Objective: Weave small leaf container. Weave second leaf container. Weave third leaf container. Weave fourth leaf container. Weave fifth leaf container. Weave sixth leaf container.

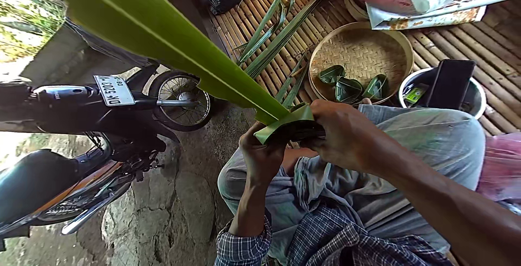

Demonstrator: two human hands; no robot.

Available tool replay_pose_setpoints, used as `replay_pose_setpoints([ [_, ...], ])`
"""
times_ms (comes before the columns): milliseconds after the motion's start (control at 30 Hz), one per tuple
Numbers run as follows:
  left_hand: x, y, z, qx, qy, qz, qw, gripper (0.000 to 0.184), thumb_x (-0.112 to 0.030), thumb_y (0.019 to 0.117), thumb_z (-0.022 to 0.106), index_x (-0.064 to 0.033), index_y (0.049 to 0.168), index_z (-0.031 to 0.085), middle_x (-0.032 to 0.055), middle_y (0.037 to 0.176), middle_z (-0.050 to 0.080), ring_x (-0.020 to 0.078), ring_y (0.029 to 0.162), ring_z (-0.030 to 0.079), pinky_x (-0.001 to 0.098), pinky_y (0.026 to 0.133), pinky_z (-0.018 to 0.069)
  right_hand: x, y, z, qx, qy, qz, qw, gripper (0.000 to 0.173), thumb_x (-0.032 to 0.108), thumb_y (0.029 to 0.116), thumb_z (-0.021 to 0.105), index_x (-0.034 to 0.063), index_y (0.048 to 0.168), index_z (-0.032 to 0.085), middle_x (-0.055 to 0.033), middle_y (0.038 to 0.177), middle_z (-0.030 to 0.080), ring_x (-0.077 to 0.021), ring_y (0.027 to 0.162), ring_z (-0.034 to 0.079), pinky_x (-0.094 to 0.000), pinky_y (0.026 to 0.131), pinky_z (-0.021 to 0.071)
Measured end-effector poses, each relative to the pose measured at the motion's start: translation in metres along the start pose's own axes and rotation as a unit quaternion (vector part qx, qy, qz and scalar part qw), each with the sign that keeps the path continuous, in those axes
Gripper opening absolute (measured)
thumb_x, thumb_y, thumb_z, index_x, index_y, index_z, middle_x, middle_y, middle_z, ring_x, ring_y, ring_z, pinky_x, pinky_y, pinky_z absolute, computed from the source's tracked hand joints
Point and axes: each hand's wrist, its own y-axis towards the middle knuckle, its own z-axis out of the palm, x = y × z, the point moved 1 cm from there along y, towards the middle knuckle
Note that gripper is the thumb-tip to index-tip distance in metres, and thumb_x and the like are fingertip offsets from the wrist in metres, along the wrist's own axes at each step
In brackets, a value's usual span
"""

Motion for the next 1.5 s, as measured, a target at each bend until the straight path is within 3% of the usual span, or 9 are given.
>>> replay_pose_setpoints([
  [333,0.0,0.003,0.001,-0.025,-0.066,-0.045,0.996,0.035,0.011,0.0767,0.079,-0.0031,0.107,0.07,0.0121,0.107,0.075,0.0248,0.097,0.075,0.0434,0.082,0.0648,0.002,-0.005,0.012,-0.114,-0.048,-0.04,0.992,0.021,0.016,0.075,0.081,0.0172,0.094,0.072,0.0018,0.085,0.063,-0.0162,0.074,0.064,-0.0402,0.058,0.0528],
  [667,0.007,0.0,0.005,-0.038,-0.179,-0.185,0.965,0.035,0.012,0.077,0.077,-0.002,0.108,0.073,0.0158,0.104,0.074,0.0255,0.092,0.074,0.0444,0.08,0.0641,-0.008,0.002,0.019,-0.15,-0.085,-0.086,0.981,0.022,0.006,0.0653,0.079,0.0117,0.085,0.073,0.0001,0.079,0.063,-0.0174,0.065,0.063,-0.0404,0.05,0.0487],
  [867,0.002,0.006,-0.01,0.039,-0.026,-0.146,0.988,0.015,0.001,0.0843,0.078,-0.0028,0.098,0.075,0.0107,0.09,0.075,0.0187,0.081,0.073,0.0376,0.076,0.0632,-0.018,0.005,0.017,-0.133,-0.082,-0.095,0.983,0.019,0.006,0.0629,0.078,0.0125,0.077,0.067,0.0,0.076,0.061,-0.0176,0.066,0.063,-0.041,0.051,0.0481],
  [1067,-0.009,0.023,-0.023,0.089,0.191,-0.074,0.975,0.009,-0.013,0.0853,0.083,-0.0121,0.092,0.077,-0.0019,0.084,0.076,0.0079,0.073,0.072,0.0295,0.064,0.0626,-0.02,0.009,0.01,-0.07,-0.101,-0.068,0.99,0.019,0.014,0.0699,0.08,0.0144,0.084,0.067,-0.0008,0.082,0.063,-0.0202,0.074,0.066,-0.0442,0.057,0.0524],
  [1200,-0.003,0.021,-0.02,0.026,0.194,-0.07,0.978,0.01,-0.014,0.086,0.083,-0.0115,0.094,0.077,-0.0013,0.085,0.076,0.0086,0.073,0.072,0.0295,0.064,0.0626,-0.027,0.009,0.003,-0.023,0.038,0.014,0.999,0.027,0.024,0.087,0.079,0.0176,0.112,0.07,0.0027,0.098,0.07,-0.0128,0.086,0.068,-0.0405,0.075,0.0583],
  [1267,0.004,0.021,-0.02,-0.028,0.156,-0.065,0.985,0.013,-0.01,0.0851,0.083,-0.0087,0.096,0.077,0.002,0.087,0.077,0.0119,0.076,0.073,0.0321,0.068,0.0641,-0.03,0.003,0.008,-0.031,0.233,0.099,0.967,0.027,0.028,0.0958,0.073,0.0182,0.12,0.068,0.0013,0.098,0.072,-0.0106,0.078,0.07,-0.0326,0.069,0.062],
  [1367,0.007,0.022,-0.017,-0.108,0.085,-0.071,0.988,0.015,-0.005,0.0846,0.082,-0.0034,0.098,0.075,0.0083,0.089,0.076,0.0177,0.08,0.074,0.0363,0.073,0.0643,-0.018,-0.01,0.027,-0.018,0.577,0.188,0.795,0.028,0.019,0.1033,0.063,0.007,0.128,0.062,-0.0132,0.104,0.068,-0.0237,0.081,0.071,-0.0381,0.07,0.0633],
  [1433,0.008,0.021,-0.011,-0.145,0.065,-0.064,0.985,0.015,-0.004,0.0837,0.082,-0.0018,0.096,0.074,0.0098,0.088,0.076,0.0189,0.08,0.074,0.037,0.073,0.0643,-0.002,-0.014,0.037,-0.004,0.675,0.224,0.703,0.025,0.019,0.107,0.056,0.0045,0.127,0.059,-0.0151,0.104,0.069,-0.0248,0.085,0.072,-0.0389,0.075,0.063],
  [1500,0.007,0.019,-0.004,-0.168,0.045,-0.06,0.983,0.014,-0.003,0.084,0.082,-0.001,0.096,0.074,0.0104,0.087,0.075,0.0192,0.079,0.074,0.0375,0.072,0.0641,0.013,-0.014,0.042,-0.007,0.717,0.233,0.657,0.027,0.018,0.1078,0.054,0.0026,0.129,0.058,-0.0168,0.104,0.069,-0.026,0.086,0.072,-0.0398,0.076,0.0637],
])
